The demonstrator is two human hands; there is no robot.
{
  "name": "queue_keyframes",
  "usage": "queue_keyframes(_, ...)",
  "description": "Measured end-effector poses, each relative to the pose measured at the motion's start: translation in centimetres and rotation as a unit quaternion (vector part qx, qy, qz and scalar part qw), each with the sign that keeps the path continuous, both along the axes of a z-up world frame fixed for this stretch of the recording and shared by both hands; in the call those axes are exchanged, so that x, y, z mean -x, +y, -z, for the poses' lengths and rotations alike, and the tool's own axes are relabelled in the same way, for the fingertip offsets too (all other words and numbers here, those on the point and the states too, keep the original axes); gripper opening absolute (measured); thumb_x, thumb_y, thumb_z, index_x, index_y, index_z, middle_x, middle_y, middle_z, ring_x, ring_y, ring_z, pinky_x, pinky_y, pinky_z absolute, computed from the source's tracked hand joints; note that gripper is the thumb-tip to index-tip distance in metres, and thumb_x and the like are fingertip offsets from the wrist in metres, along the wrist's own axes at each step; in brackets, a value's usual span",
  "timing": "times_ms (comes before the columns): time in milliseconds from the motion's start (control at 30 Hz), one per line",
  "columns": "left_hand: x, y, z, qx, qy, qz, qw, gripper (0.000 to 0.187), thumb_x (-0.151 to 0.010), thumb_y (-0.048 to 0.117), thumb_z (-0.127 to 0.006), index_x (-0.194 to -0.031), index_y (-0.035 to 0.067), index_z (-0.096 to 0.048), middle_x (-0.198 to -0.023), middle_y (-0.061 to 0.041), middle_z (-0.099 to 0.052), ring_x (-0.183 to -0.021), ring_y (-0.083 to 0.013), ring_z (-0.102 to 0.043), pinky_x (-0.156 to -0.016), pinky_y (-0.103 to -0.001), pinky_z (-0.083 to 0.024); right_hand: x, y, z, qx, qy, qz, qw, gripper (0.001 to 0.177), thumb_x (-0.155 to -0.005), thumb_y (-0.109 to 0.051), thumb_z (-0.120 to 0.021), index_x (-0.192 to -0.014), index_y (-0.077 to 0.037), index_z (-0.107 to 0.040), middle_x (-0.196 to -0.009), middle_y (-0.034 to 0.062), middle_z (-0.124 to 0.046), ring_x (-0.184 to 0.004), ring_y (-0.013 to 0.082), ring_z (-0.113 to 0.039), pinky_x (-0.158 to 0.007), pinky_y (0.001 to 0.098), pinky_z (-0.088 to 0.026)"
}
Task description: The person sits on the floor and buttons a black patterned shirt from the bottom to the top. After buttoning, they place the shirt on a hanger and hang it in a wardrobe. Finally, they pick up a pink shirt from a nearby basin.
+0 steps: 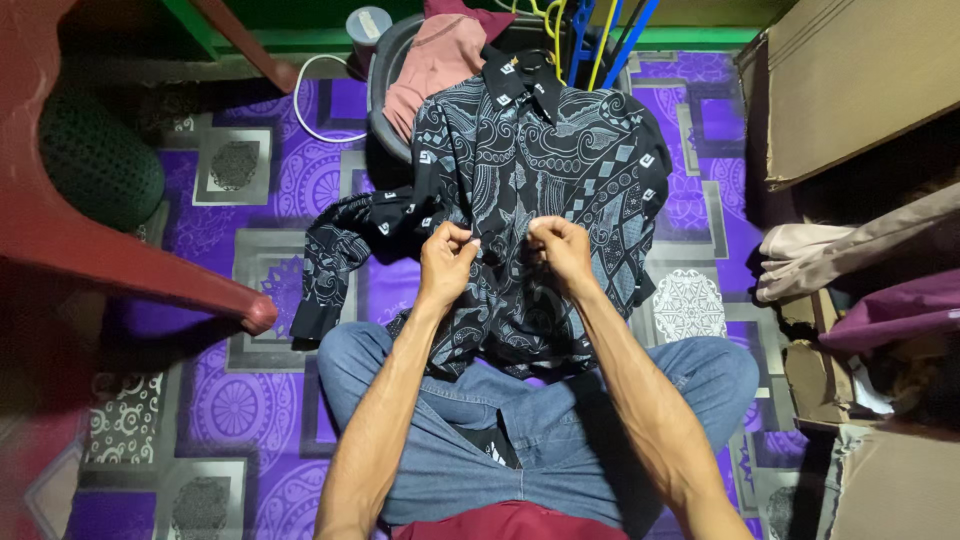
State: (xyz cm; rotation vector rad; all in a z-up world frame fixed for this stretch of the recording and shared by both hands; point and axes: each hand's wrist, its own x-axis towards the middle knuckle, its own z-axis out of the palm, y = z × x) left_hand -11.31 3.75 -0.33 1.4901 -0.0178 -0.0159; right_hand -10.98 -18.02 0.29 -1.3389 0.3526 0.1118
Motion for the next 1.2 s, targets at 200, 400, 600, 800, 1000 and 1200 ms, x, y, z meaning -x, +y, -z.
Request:
queue_keyframes(200,0.2,-0.5,-0.5,0.004,0.008,0.005,1.0,0.011,-0.091,-0.003,-0.071,-0.094,0.001,-0.061,-0.077,0.0,-0.064,-0.066,-0.0015,-0.054,-0.057,-0.021,-0.04,2.3,2.7,-5.5,0.289,-0.19,-0.054,0.937,0.022,-0.09,-0.019,-0.079,-0.109,-0.007,-0.078,-0.097,0.0024,-0.076,-0.081,0.0085,-0.068,-0.07,0.0248,-0.055)
queue_keyframes(400,0.3,-0.7,-0.2,0.009,0.014,0.007,1.0,0.009,-0.091,-0.003,-0.07,-0.093,0.001,-0.062,-0.076,0.001,-0.065,-0.064,-0.0016,-0.053,-0.054,-0.021,-0.038,2.1,4.8,-5.7,0.321,-0.184,-0.043,0.928,0.014,-0.086,-0.014,-0.077,-0.097,-0.006,-0.078,-0.088,0.0002,-0.074,-0.075,0.0079,-0.07,-0.066,0.0236,-0.054)
queue_keyframes(600,-0.3,-0.1,0.5,0.008,0.006,-0.003,1.0,0.011,-0.092,-0.003,-0.07,-0.095,0.001,-0.061,-0.075,0.0,-0.062,-0.063,-0.0022,-0.051,-0.055,-0.021,-0.037,1.0,2.6,-1.8,0.217,-0.103,0.033,0.97,0.021,-0.091,-0.024,-0.077,-0.101,-0.006,-0.076,-0.083,-0.0023,-0.07,-0.072,0.0046,-0.059,-0.064,0.0226,-0.049)
queue_keyframes(800,-0.7,0.0,-0.2,0.01,0.019,-0.002,1.0,0.013,-0.092,-0.002,-0.069,-0.099,0.003,-0.06,-0.079,0.001,-0.067,-0.066,-0.0018,-0.055,-0.058,-0.02,-0.042,2.4,2.1,0.7,0.371,0.012,-0.023,0.928,0.062,-0.072,-0.042,-0.093,-0.107,0.0,-0.064,-0.082,0.0023,-0.067,-0.071,0.0101,-0.063,-0.064,0.0269,-0.054)
queue_keyframes(1000,-2.2,-0.9,-0.6,0.019,-0.009,0.018,1.0,0.017,-0.091,-0.002,-0.07,-0.103,0.004,-0.06,-0.083,0.001,-0.066,-0.072,-0.0022,-0.057,-0.063,-0.02,-0.044,-0.1,2.1,4.1,0.414,-0.067,-0.066,0.906,0.028,-0.086,-0.03,-0.081,-0.093,-0.002,-0.078,-0.082,0.0018,-0.073,-0.073,0.0127,-0.071,-0.068,0.0272,-0.055)
queue_keyframes(1200,-7.5,-2.1,-1.6,-0.022,-0.025,-0.011,0.999,0.017,-0.091,0.001,-0.072,-0.102,0.004,-0.06,-0.079,0.0,-0.066,-0.069,-0.0043,-0.058,-0.06,-0.022,-0.046,-6.1,-1.4,0.8,0.167,-0.087,-0.014,0.982,0.015,-0.096,-0.017,-0.066,-0.09,-0.004,-0.068,-0.068,0.0017,-0.065,-0.054,0.0075,-0.059,-0.047,0.0246,-0.047)
